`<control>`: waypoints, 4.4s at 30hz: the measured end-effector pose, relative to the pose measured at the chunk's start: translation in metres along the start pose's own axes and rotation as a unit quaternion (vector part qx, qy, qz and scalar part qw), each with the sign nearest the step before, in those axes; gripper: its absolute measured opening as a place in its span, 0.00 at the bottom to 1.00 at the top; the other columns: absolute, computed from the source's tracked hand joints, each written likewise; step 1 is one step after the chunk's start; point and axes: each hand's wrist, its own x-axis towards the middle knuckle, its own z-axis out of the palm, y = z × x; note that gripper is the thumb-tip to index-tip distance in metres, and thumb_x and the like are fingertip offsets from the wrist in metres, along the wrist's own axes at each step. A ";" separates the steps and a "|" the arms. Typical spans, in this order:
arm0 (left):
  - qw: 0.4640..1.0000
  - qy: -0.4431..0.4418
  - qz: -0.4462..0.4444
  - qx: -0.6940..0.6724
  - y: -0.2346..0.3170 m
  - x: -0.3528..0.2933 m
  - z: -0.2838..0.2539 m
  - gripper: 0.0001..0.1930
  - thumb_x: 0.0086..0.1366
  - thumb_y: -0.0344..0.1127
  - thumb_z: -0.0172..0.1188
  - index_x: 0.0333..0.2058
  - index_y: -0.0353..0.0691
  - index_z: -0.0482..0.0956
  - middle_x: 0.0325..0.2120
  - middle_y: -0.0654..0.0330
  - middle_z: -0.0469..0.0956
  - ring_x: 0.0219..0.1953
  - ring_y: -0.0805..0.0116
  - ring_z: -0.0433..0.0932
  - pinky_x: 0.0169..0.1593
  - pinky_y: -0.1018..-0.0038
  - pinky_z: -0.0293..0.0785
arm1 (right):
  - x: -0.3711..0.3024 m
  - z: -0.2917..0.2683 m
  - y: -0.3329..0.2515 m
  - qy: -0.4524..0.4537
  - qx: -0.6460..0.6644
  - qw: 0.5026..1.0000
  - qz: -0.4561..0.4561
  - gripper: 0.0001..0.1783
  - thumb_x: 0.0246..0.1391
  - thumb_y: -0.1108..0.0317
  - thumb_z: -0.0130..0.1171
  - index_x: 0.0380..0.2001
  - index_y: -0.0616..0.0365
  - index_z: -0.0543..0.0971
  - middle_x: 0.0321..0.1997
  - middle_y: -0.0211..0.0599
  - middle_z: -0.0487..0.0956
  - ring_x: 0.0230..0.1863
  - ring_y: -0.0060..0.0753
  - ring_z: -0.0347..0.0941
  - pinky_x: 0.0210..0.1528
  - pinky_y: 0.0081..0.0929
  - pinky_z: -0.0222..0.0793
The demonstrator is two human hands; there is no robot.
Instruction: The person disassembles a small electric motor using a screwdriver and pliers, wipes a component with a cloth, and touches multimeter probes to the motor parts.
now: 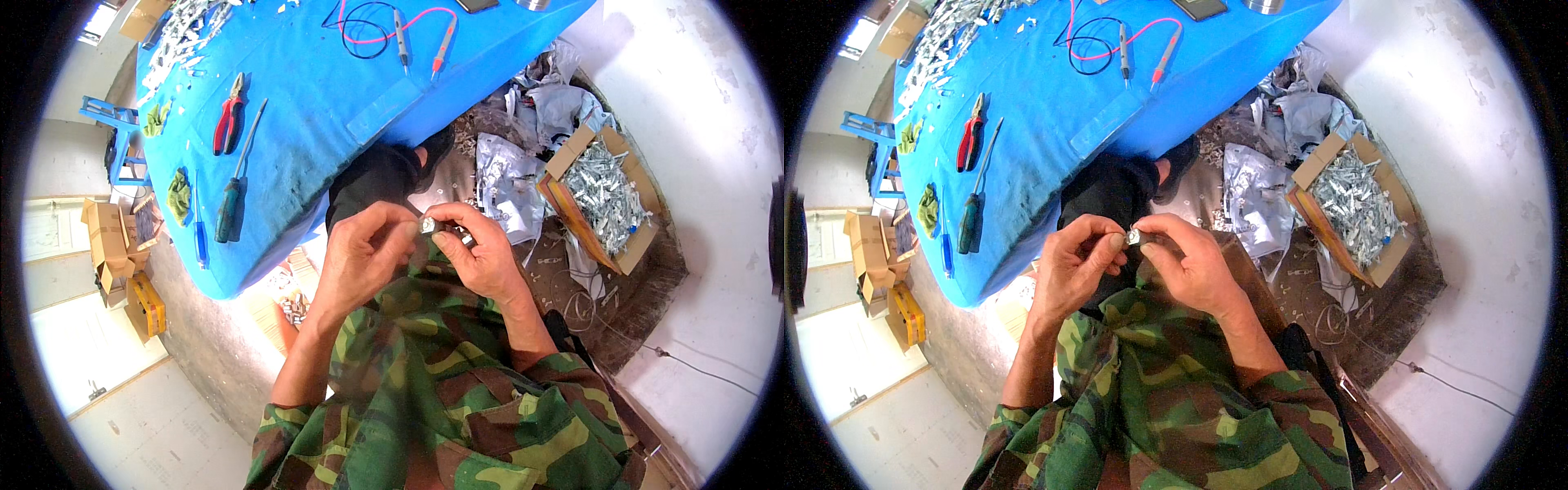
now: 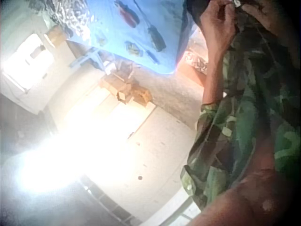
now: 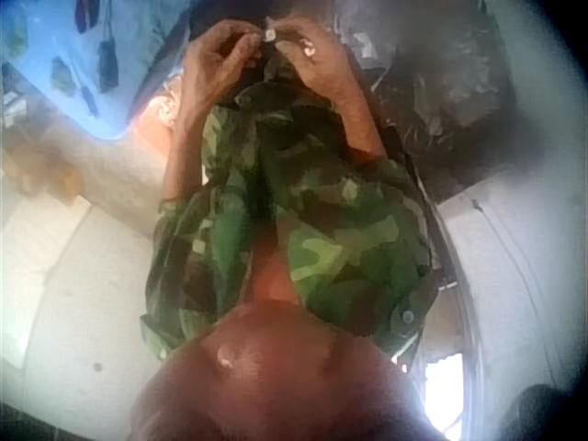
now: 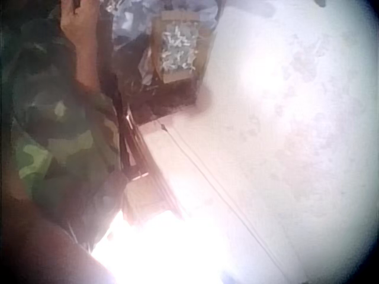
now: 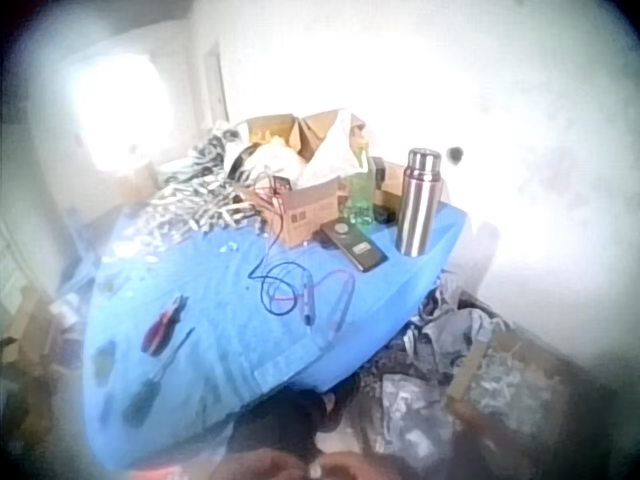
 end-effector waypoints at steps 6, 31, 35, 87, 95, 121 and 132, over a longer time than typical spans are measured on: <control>0.996 -0.001 0.038 0.082 -0.010 -0.002 0.001 0.05 0.74 0.29 0.59 0.39 0.33 0.78 0.25 0.64 0.80 0.28 0.79 0.79 0.32 0.80 0.76 | -0.001 0.004 0.000 -0.001 0.007 1.000 0.008 0.14 0.63 0.74 0.62 0.51 0.64 0.80 0.48 0.42 0.84 0.48 0.37 0.83 0.53 0.31 0.76; 0.986 0.066 0.098 0.118 -0.006 0.001 0.023 0.08 0.70 0.25 0.62 0.46 0.33 0.81 0.35 0.59 0.84 0.30 0.76 0.81 0.32 0.78 0.77 | -0.004 -0.003 0.027 0.057 0.179 0.981 0.053 0.16 0.67 0.73 0.60 0.56 0.63 0.81 0.50 0.34 0.84 0.49 0.21 0.79 0.54 0.24 0.75; 0.951 0.082 0.220 0.200 0.006 0.008 0.021 0.14 0.65 0.22 0.64 0.49 0.37 0.83 0.40 0.54 0.85 0.37 0.60 0.86 0.39 0.69 0.82 | -0.003 -0.005 0.020 0.042 0.164 0.985 0.042 0.17 0.68 0.73 0.59 0.57 0.64 0.81 0.51 0.35 0.85 0.49 0.22 0.79 0.53 0.25 0.75; 0.982 0.085 0.085 0.145 -0.007 0.019 0.032 0.06 0.64 0.28 0.69 0.38 0.34 0.84 0.33 0.52 0.85 0.32 0.62 0.85 0.36 0.69 0.79 | 0.001 -0.004 0.023 0.145 0.240 0.959 0.048 0.17 0.63 0.79 0.64 0.54 0.66 0.81 0.53 0.35 0.81 0.52 0.20 0.77 0.56 0.22 0.74; 0.969 0.107 0.167 0.146 -0.001 0.020 0.035 0.07 0.64 0.29 0.71 0.39 0.36 0.85 0.34 0.53 0.85 0.32 0.63 0.86 0.37 0.71 0.80 | 0.003 -0.003 0.025 0.140 0.094 0.986 -0.012 0.16 0.60 0.78 0.66 0.52 0.63 0.83 0.51 0.34 0.81 0.50 0.23 0.78 0.55 0.23 0.74; 0.991 0.023 0.029 0.131 -0.006 -0.009 0.026 0.12 0.62 0.26 0.71 0.44 0.33 0.84 0.32 0.56 0.84 0.31 0.72 0.82 0.37 0.75 0.77 | 0.004 -0.002 0.023 0.073 0.368 0.924 0.080 0.13 0.69 0.70 0.60 0.54 0.61 0.80 0.46 0.33 0.83 0.43 0.22 0.79 0.46 0.23 0.77; 0.952 0.028 0.173 0.249 -0.010 -0.009 0.010 0.14 0.63 0.28 0.67 0.48 0.35 0.81 0.36 0.50 0.82 0.36 0.48 0.82 0.39 0.59 0.79 | 0.005 -0.001 0.017 0.058 0.278 0.955 0.086 0.13 0.69 0.67 0.61 0.52 0.61 0.79 0.43 0.29 0.82 0.38 0.18 0.77 0.42 0.20 0.75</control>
